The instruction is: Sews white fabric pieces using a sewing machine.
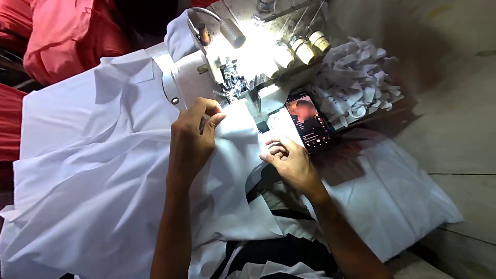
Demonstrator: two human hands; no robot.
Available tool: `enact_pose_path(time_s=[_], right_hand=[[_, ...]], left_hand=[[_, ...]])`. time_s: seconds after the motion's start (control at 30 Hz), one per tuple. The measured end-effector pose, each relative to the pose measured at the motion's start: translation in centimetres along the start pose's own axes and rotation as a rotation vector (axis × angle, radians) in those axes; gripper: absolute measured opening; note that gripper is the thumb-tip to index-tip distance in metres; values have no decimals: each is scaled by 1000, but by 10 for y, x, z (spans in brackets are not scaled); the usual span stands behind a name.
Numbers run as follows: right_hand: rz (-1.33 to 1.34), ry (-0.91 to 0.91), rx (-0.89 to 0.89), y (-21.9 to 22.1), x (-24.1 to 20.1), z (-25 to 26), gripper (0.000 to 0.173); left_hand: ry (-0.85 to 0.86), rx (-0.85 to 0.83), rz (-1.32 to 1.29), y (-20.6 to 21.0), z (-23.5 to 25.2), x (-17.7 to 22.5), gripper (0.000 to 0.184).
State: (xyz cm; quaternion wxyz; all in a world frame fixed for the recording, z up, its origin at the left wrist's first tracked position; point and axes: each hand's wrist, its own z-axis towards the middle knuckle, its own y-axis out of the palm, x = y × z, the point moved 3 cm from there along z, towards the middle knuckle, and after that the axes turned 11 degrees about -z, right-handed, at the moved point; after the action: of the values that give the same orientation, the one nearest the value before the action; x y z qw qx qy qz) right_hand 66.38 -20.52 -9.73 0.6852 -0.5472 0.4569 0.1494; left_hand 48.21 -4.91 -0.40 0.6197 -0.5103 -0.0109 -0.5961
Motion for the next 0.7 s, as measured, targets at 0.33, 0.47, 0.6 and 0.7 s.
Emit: enact_pose_path(time_s=[0.33,0.47,0.6,0.7], right_hand=[[187,-83,53,4,1,-5,31],[226,-133,55,6,3,-4,35],[254,-137,77,6,4,-3,41],[256,-140,79,7,5,-3,45]], left_hand=[[33,-83,-180,-4,0,0,13],[63,-89,-266,-4,2,-1,12],[98,-94,-366,-5,3,-2,11],[114,-107,-370,-5,4,-3,11]])
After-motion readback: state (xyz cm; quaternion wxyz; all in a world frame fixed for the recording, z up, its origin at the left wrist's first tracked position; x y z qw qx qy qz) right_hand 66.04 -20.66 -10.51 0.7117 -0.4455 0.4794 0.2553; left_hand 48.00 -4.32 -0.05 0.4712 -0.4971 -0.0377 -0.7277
